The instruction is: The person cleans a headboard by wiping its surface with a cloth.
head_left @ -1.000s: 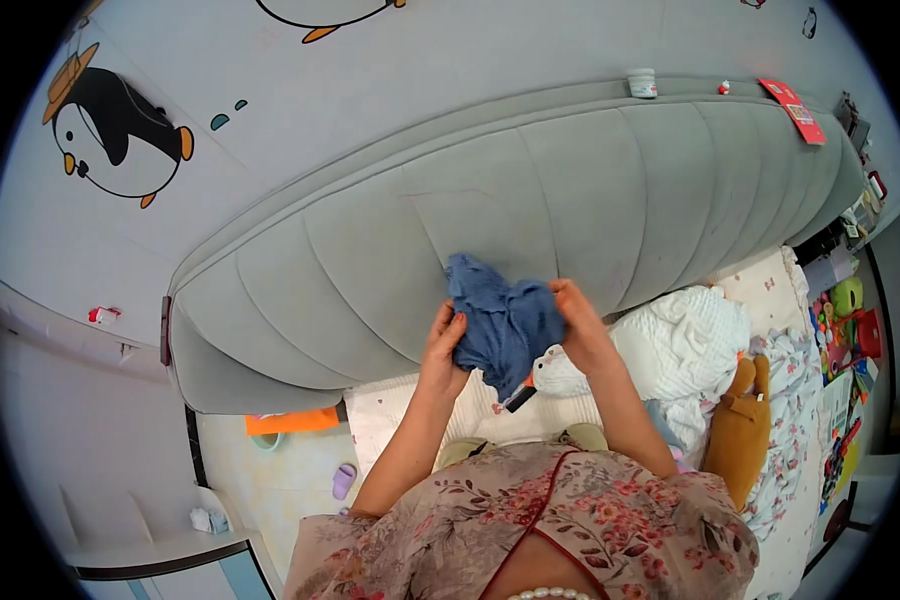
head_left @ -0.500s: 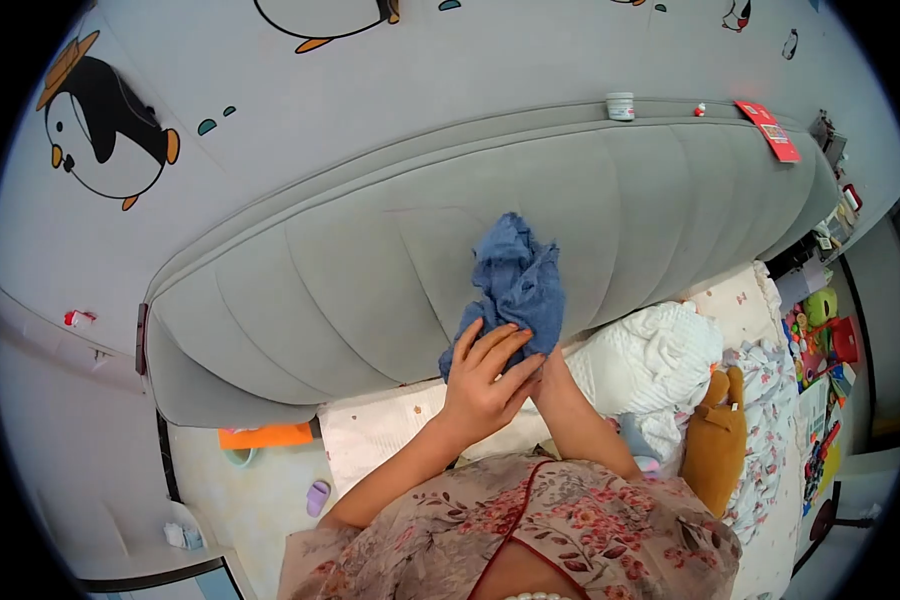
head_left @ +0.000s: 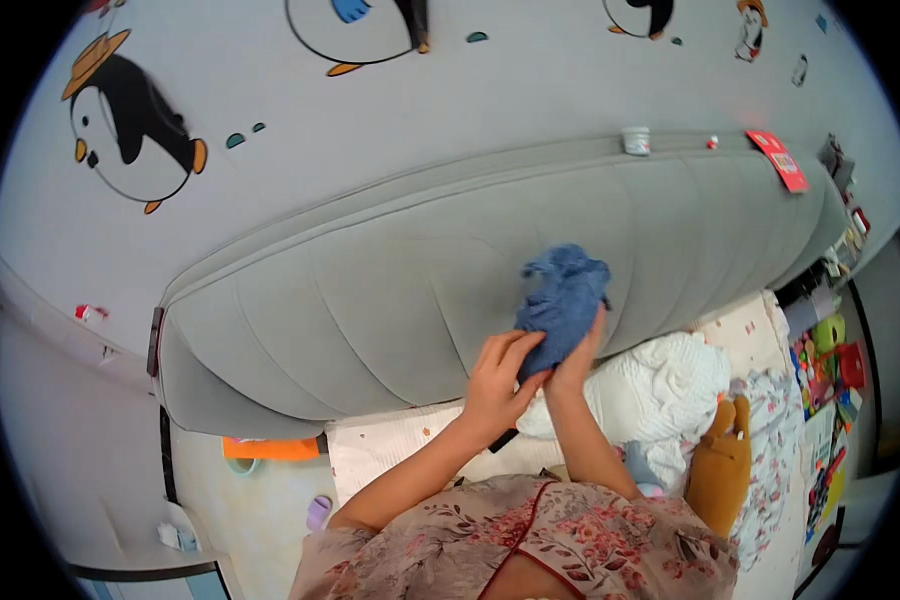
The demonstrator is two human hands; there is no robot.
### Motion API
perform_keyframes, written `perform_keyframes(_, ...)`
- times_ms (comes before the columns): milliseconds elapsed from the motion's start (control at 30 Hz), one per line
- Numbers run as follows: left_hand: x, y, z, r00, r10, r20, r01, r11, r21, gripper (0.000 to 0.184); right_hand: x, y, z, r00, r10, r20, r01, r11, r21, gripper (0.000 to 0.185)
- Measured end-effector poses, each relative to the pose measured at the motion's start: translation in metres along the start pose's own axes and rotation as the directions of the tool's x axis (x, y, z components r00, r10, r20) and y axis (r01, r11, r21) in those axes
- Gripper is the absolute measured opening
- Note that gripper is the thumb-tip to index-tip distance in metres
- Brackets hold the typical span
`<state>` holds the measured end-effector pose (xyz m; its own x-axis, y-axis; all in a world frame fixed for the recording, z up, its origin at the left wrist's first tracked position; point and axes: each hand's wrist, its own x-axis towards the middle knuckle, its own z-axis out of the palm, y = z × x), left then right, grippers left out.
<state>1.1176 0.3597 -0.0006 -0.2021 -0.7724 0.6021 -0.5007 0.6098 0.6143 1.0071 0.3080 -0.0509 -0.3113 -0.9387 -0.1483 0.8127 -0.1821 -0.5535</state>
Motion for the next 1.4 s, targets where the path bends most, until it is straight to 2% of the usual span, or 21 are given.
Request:
perform_keyframes(67,0.020,-0.004,-0.003,0.999,-0.048,-0.005,0.046,0.977,-0.208,0.038,-0.008,-0.022,0.030,0.934,-0.352,-0.065,0.325,0.910,-0.258,0.041)
perform_keyframes(100,0.033,-0.010,-0.007,0.999,-0.046,-0.016,0.042,0.978,-0.206,0.038,-0.005,-0.032,0.039,0.935,-0.351,-0.053,0.327,0.910,-0.257,0.041)
perform_keyframes(133,0.046,-0.018,-0.014,0.987,-0.144,-0.078,0.126,0.973,-0.193,0.036,0.002,-0.042,0.049,0.900,-0.408,0.156,0.427,0.745,-0.513,0.043)
perform_keyframes(167,0.061,-0.027,-0.023,0.962,-0.238,-0.137,0.211,0.960,-0.186,0.034,0.010,-0.050,0.060,0.844,-0.391,0.366,0.528,0.496,-0.689,0.045)
perform_keyframes(200,0.081,-0.037,-0.036,0.953,-0.233,-0.193,0.209,0.969,-0.134,0.033,0.019,-0.051,0.075,0.793,-0.410,0.450,0.583,0.301,-0.755,0.047)
perform_keyframes(233,0.102,-0.050,-0.052,0.943,-0.226,-0.246,0.212,0.974,-0.082,0.031,0.034,-0.047,0.083,0.734,-0.431,0.525,0.625,0.128,-0.770,0.047)
perform_keyframes(300,0.134,-0.082,-0.075,0.944,-0.177,-0.279,0.247,0.940,0.236,0.031,0.048,-0.046,0.103,0.784,-0.213,0.584,0.567,-0.138,-0.812,0.046)
perform_keyframes(333,0.134,-0.089,-0.081,0.943,-0.174,-0.282,0.244,0.941,0.236,0.031,0.047,-0.044,0.110,0.840,-0.132,0.526,0.499,-0.191,-0.845,0.042)
perform_keyframes(367,0.140,-0.096,-0.087,0.949,-0.133,-0.286,0.228,0.916,0.330,0.031,0.050,-0.041,0.113,0.833,-0.141,0.535,0.507,-0.191,-0.840,0.042)
perform_keyframes(433,0.147,-0.093,-0.088,0.955,-0.083,-0.283,0.201,0.886,0.419,0.031,0.049,-0.033,0.112,0.591,-0.301,0.749,0.648,-0.376,-0.662,0.039)
perform_keyframes(467,0.138,-0.086,-0.080,0.967,0.036,-0.253,0.096,0.865,0.492,0.034,0.047,-0.027,0.112,0.558,-0.318,0.767,0.638,-0.427,-0.641,0.038)
perform_keyframes(500,0.130,-0.079,-0.072,0.965,0.155,-0.211,-0.011,0.831,0.557,0.037,0.046,-0.023,0.112,0.560,-0.332,0.759,0.626,-0.431,-0.650,0.038)
perform_keyframes(633,0.114,-0.086,-0.040,0.983,0.177,-0.056,-0.115,0.816,0.566,0.039,0.054,-0.022,0.114,0.545,-0.394,0.740,0.632,-0.387,-0.671,0.044)
perform_keyframes(700,0.123,-0.106,-0.038,0.985,0.121,-0.126,-0.021,0.798,0.602,0.041,0.061,-0.024,0.123,0.450,-0.409,0.794,0.736,-0.333,-0.589,0.043)
perform_keyframes(767,0.133,-0.113,-0.037,0.981,0.154,-0.114,-0.052,0.787,0.615,0.039,0.086,-0.014,0.132,0.439,-0.300,0.847,0.734,-0.423,-0.531,0.044)
perform_keyframes(833,0.144,-0.126,-0.040,0.975,0.192,-0.114,-0.068,0.743,0.665,0.037,0.114,0.000,0.133,0.454,-0.073,0.888,0.746,-0.513,-0.424,0.048)
perform_keyframes(967,0.153,-0.124,-0.044,0.992,0.114,-0.052,-0.057,0.785,0.617,0.043,0.126,-0.007,0.135,0.579,0.104,0.809,0.745,-0.470,-0.473,0.051)
perform_keyframes(1067,0.147,-0.124,-0.042,0.990,0.141,-0.005,-0.099,0.720,0.686,0.046,0.131,-0.007,0.121,0.412,-0.054,0.910,0.842,-0.358,-0.403,0.045)
perform_keyframes(1233,0.147,-0.118,-0.032,0.983,0.179,-0.027,-0.095,0.637,0.765,0.036,0.127,-0.002,0.124,0.422,-0.102,0.901,0.829,-0.359,-0.429,0.036)
perform_keyframes(1333,0.150,-0.116,-0.030,0.967,0.252,-0.044,-0.129,0.632,0.764,0.016,0.127,0.002,0.123,0.366,-0.181,0.913,0.810,-0.421,-0.408,0.022)
perform_keyframes(1400,0.148,-0.118,-0.029,0.981,0.191,-0.035,-0.098,0.641,0.761,0.013,0.125,0.006,0.121,0.359,-0.183,0.915,0.808,-0.429,-0.403,0.020)
